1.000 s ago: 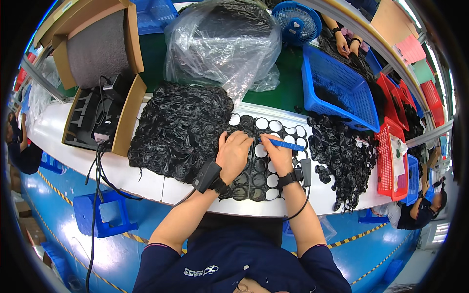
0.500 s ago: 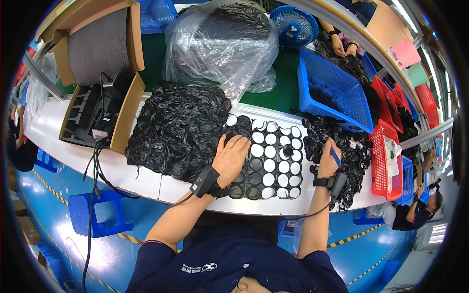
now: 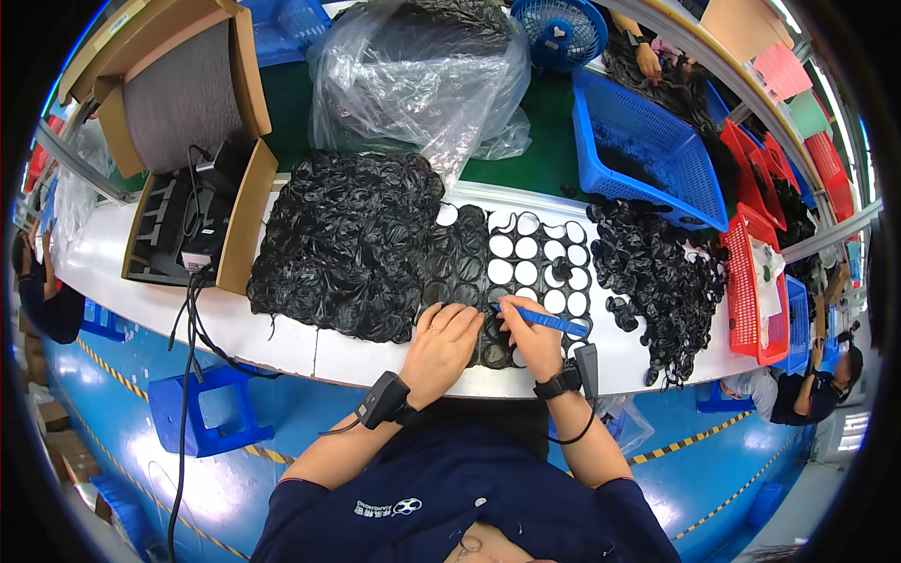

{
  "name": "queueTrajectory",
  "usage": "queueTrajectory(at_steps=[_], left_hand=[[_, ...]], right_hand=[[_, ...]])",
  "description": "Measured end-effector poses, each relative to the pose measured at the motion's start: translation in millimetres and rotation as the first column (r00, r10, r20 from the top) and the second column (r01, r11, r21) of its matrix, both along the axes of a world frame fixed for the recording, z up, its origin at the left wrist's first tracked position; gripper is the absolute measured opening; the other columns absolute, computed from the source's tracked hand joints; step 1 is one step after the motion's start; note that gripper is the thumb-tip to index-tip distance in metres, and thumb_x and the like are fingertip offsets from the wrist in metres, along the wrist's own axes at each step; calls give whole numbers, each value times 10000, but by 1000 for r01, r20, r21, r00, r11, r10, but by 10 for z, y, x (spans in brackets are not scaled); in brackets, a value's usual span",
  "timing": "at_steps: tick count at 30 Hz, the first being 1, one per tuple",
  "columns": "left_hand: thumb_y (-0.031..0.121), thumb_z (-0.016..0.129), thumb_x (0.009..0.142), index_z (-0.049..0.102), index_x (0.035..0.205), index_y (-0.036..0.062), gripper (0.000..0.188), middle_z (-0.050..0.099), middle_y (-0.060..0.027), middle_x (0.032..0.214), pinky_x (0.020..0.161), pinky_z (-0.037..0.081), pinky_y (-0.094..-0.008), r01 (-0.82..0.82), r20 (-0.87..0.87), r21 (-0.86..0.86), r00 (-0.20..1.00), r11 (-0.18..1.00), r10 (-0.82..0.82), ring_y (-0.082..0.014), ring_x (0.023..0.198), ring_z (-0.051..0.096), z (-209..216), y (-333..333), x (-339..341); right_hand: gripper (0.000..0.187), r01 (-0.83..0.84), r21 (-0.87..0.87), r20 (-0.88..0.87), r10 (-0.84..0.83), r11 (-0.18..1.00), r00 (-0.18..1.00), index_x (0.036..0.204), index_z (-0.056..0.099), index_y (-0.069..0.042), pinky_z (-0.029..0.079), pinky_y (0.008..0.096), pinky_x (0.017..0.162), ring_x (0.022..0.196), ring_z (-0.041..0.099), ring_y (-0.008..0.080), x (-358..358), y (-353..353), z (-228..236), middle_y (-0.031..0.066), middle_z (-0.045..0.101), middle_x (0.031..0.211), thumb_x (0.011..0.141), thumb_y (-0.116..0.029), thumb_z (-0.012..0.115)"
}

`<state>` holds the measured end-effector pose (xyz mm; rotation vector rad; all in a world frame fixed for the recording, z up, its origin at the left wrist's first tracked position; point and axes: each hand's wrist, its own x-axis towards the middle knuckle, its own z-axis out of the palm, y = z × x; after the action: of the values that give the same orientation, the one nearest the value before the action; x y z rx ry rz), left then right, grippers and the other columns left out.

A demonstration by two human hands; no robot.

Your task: The recorder uses a blue tool to inspect and sort black rubber gaskets from a plastic grid into a container.

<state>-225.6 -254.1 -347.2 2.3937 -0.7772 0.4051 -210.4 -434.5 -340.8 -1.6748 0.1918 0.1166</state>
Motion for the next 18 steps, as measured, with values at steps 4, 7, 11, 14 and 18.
queueTrajectory(at_steps=[4, 7, 11, 14, 18], left_hand=[[55, 641, 818, 616, 1160, 19, 345, 583, -77, 1194, 1036, 367, -446, -15, 15, 4, 1000, 1000, 15, -243, 1175, 514, 7, 12, -26], [56, 643, 818, 616, 1165, 24, 350, 584, -73, 1196, 1041, 363, -445, -22, 13, -1, 1000, 1000, 22, -241, 1174, 516, -1, 4, -20], [60, 643, 820, 620, 1163, 27, 346, 586, -71, 1194, 1042, 362, -440, -23, 24, -13, 999, 1000, 23, -237, 1171, 518, -7, 10, -20], [64, 641, 823, 624, 1160, 28, 339, 590, -68, 1189, 1041, 363, -436, -29, 32, -5, 999, 1000, 29, -234, 1170, 519, -5, 10, -20], [69, 641, 827, 629, 1159, 29, 334, 594, -67, 1182, 1039, 364, -434, -30, 33, -5, 999, 1000, 30, -232, 1169, 520, -11, 12, -22]], right_hand=[[230, 23, -10, 21, -22, 1000, 1000, 1067, 687, 0, 433, 194, 510, 644, 596, 61, -12, 33, -16, 29, 668, 799, 926, -179, 656], [230, 29, -23, 34, -28, 999, 999, 1069, 689, -3, 428, 194, 507, 631, 586, 58, -10, 28, -50, 28, 666, 794, 924, -178, 660], [225, 23, -51, 25, -22, 998, 999, 1069, 691, -6, 421, 193, 504, 618, 571, 54, -6, 17, -39, 23, 662, 792, 922, -175, 663], [222, 35, -40, 42, -34, 999, 999, 1066, 691, -3, 420, 192, 508, 619, 569, 54, -2, 42, -40, 21, 662, 795, 922, -169, 664], [219, 37, -32, 56, -36, 999, 998, 1064, 692, -2, 419, 192, 509, 625, 570, 55, -14, 37, -42, 21, 662, 800, 920, -165, 666]])
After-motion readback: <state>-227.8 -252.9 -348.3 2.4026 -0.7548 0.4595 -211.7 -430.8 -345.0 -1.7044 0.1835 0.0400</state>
